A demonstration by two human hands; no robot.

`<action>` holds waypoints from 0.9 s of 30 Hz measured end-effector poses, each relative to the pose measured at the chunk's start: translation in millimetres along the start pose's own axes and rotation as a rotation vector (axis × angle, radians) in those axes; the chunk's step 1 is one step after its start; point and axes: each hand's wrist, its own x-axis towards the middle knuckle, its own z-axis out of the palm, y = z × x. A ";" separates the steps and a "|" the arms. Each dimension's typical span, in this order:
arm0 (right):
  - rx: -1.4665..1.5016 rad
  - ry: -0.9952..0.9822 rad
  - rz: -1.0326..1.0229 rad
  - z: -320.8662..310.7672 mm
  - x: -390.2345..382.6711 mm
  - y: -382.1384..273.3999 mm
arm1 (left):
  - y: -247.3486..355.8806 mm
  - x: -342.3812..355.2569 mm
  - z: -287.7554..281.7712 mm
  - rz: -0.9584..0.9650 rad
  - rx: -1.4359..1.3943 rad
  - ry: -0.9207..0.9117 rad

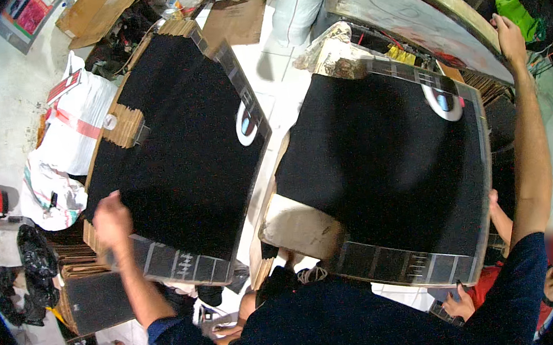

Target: The person performs screen printing on black skateboard decks. They place a deck under a screen, use a red squeegee to pull ink across the mesh, lift the screen to reveal the printed logo, and then move the finished deck aside to repeat the process on the next deck.

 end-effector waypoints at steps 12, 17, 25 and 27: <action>0.042 -0.044 -0.095 8.1 37.7 20.5 | -210.1 22.3 -67.2 -0.107 -0.627 -0.044; 0.011 -0.027 -0.029 -2.2 6.0 -1.4 | -73.9 -68.3 70.7 -0.083 -0.857 -0.132; 0.002 0.155 0.102 -17.7 -68.6 -54.3 | 122.0 -202.4 131.0 0.016 -0.856 -0.552; 0.001 0.149 0.099 -21.4 -73.7 -60.3 | 156.1 -220.8 125.2 0.038 -0.887 -0.657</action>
